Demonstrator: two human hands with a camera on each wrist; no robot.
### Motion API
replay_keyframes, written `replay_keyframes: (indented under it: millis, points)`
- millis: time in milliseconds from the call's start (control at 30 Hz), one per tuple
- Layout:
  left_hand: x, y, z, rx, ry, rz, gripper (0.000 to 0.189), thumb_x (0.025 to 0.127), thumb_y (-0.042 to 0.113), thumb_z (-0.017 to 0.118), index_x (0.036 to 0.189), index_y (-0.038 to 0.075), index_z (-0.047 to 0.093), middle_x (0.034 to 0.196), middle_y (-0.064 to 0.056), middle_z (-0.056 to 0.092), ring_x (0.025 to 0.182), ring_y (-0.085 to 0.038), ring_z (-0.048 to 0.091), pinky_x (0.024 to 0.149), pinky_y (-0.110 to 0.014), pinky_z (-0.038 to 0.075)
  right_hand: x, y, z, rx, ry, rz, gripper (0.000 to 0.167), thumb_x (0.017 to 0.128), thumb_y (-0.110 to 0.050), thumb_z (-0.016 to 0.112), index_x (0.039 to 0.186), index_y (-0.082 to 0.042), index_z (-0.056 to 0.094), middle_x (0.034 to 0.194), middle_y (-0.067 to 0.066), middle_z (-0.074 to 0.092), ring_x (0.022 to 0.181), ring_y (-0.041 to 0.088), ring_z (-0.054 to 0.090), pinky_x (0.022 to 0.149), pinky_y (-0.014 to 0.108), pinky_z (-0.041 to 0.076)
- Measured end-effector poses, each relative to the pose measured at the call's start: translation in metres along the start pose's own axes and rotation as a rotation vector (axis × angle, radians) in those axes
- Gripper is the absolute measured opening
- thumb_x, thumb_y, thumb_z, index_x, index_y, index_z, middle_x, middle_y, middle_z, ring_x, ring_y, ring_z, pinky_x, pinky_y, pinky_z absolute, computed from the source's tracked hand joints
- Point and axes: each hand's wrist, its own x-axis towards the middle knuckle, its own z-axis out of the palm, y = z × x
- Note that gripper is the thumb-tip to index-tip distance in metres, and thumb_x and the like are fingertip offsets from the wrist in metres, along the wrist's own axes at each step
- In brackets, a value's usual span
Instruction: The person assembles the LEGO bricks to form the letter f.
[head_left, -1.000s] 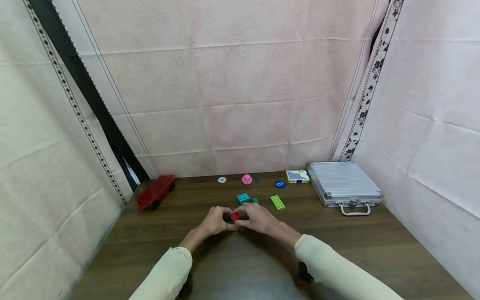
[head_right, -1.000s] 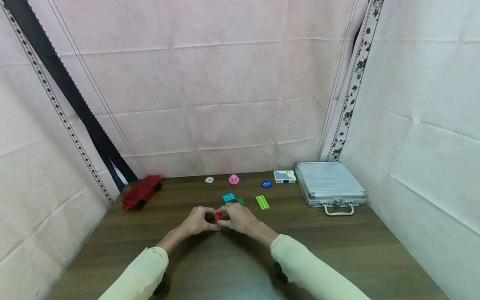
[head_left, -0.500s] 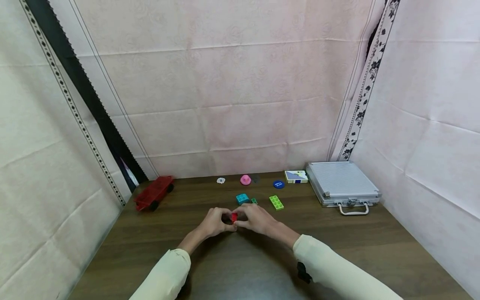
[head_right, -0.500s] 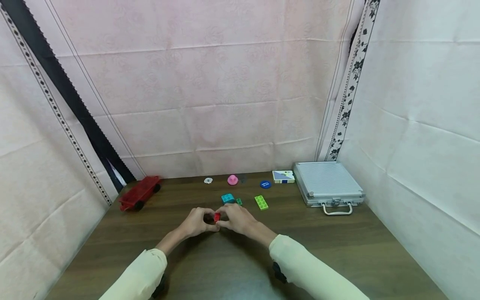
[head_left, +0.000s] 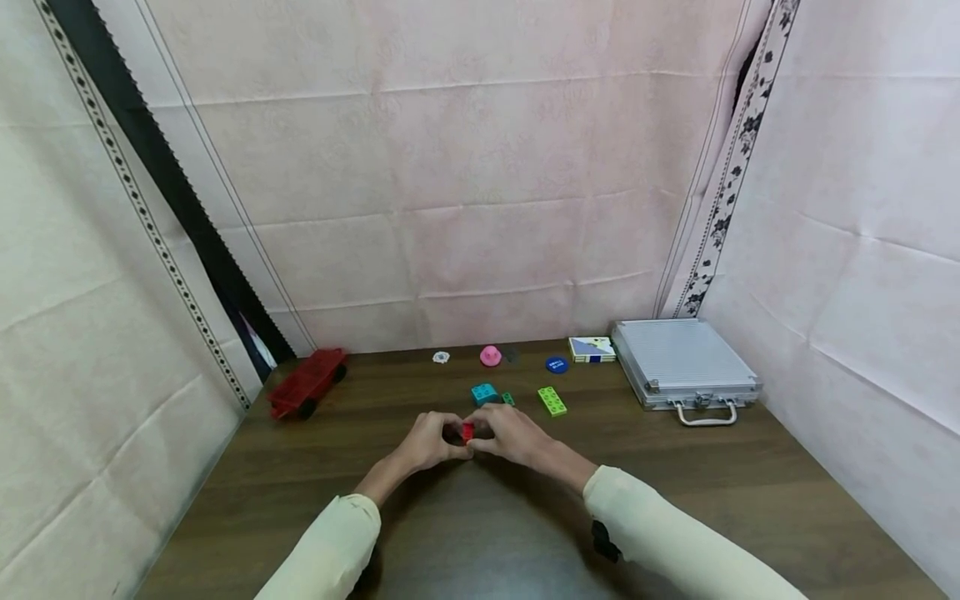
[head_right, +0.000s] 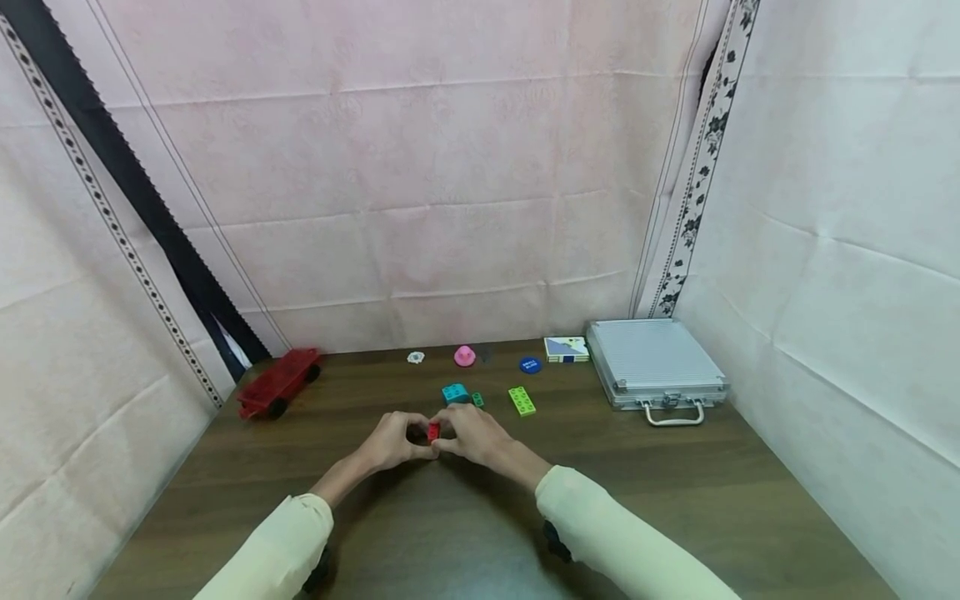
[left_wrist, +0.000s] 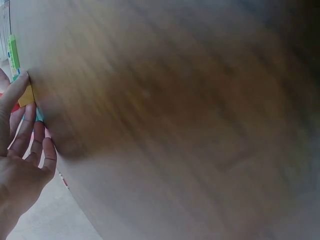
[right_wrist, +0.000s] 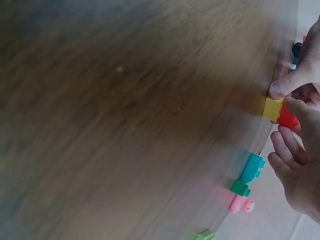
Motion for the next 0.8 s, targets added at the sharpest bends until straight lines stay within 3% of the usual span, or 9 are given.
replay_keyframes:
  millis: [467, 800]
  points:
    - [0.001, -0.002, -0.002, 0.037, 0.018, -0.007, 0.028, 0.083, 0.021, 0.091, 0.104, 0.011, 0.076, 0.093, 0.005, 0.073, 0.087, -0.01, 0.064, 0.079, -0.031, 0.055, 0.0, -0.002, 0.003, -0.081, 0.022, -0.011, 0.039, 0.096, -0.034, 0.078, 0.128, -0.013, 0.071, 0.117, 0.002, 0.071, 0.103, 0.013, 0.067, 0.087, 0.027, 0.057]
    - [0.002, -0.001, 0.002, 0.02, -0.015, -0.007, 0.027, 0.083, 0.021, 0.09, 0.103, 0.01, 0.075, 0.093, 0.004, 0.071, 0.088, -0.011, 0.064, 0.081, -0.034, 0.056, -0.011, 0.004, -0.002, -0.02, 0.084, -0.031, 0.052, 0.096, -0.035, 0.077, 0.141, -0.014, 0.064, 0.131, 0.004, 0.069, 0.119, 0.018, 0.065, 0.097, 0.037, 0.055]
